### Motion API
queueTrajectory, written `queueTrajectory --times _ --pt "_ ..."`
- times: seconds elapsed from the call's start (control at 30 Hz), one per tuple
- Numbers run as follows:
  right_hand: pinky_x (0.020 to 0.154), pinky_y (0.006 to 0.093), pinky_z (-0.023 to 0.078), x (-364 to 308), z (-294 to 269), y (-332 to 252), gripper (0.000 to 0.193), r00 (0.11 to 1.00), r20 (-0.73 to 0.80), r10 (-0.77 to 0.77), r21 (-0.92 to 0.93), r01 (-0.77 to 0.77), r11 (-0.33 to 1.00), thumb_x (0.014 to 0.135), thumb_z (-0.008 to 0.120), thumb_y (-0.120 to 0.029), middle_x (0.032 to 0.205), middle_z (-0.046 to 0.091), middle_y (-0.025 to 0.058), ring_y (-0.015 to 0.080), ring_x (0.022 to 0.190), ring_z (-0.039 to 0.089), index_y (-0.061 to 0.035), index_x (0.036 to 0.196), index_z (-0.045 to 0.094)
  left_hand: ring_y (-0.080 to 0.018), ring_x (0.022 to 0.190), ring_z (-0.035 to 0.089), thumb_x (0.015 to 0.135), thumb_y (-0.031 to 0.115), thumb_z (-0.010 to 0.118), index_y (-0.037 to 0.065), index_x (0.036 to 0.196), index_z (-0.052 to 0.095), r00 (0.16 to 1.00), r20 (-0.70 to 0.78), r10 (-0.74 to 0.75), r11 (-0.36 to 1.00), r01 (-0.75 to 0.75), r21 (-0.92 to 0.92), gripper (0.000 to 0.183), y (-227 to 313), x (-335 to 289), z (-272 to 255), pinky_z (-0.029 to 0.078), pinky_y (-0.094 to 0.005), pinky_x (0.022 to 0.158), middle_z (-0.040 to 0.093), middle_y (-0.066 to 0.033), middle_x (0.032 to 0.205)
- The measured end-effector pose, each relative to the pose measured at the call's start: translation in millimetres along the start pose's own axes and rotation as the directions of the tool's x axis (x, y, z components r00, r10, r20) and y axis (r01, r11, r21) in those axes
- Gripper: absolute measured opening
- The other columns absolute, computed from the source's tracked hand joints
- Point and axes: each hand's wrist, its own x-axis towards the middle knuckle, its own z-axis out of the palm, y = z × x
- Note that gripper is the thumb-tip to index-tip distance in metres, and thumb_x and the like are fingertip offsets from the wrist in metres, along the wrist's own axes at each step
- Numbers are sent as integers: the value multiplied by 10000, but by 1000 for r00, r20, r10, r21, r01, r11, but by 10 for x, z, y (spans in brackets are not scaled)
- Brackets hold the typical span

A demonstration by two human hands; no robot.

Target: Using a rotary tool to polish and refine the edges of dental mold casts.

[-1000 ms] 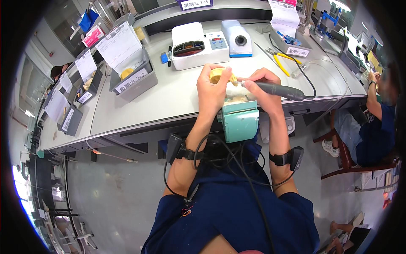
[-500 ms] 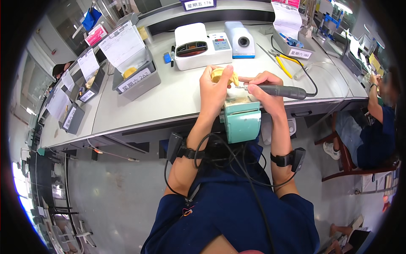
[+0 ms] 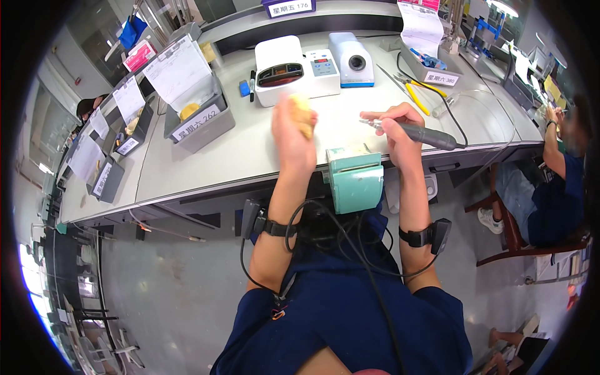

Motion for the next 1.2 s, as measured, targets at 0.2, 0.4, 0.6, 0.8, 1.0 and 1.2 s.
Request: queueTrajectory --times 0.2,0.4,0.6,0.8,1.0,1.2 --pt "722 270 520 -3 -1 -14 77 997 -71 -24 132 33 991 840 625 -16 836 697 176 209 778 695 -11 826 550 -162 829 589 1008 369 551 73 1155 512 953 134 -272 960 279 -37 333 308 -194 156 492 -289 734 569 -54 1008" --pt "709 283 509 19 -38 12 87 996 -60 -64 171 73 983 847 636 -21 743 602 70 301 907 718 -20 834 550 -143 842 588 996 331 587 56 1160 529 939 77 -335 909 301 287 325 289 -188 95 487 -263 732 609 -49 1008" --pt "713 261 508 16 -76 3 81 994 -81 -69 150 80 985 862 632 -53 783 650 100 280 946 709 -27 838 559 -127 885 612 1020 342 545 70 1169 473 969 153 193 671 -244 700 318 435 18 -127 525 -260 713 608 -81 1073" --pt "776 286 539 1 47 -50 74 999 -3 -41 -53 41 998 843 672 -31 960 715 230 254 975 701 -11 873 608 -150 928 636 1033 340 516 64 1259 444 991 134 -29 836 -49 547 364 166 -114 118 568 -291 722 613 -96 1100" --pt "854 333 543 2 120 -67 83 999 43 10 -144 -3 990 837 695 -25 984 708 244 298 1043 687 1 852 618 -131 854 661 1007 354 561 30 1164 535 978 201 -51 779 -87 621 361 48 -137 206 535 -244 599 647 -100 1012" --pt "779 272 538 7 166 -81 86 1000 6 9 -120 -8 993 832 707 -8 968 717 210 226 986 696 18 883 643 -80 588 579 1004 368 558 33 1096 579 979 161 -121 755 -15 655 349 61 -187 262 439 -205 472 655 -65 852"
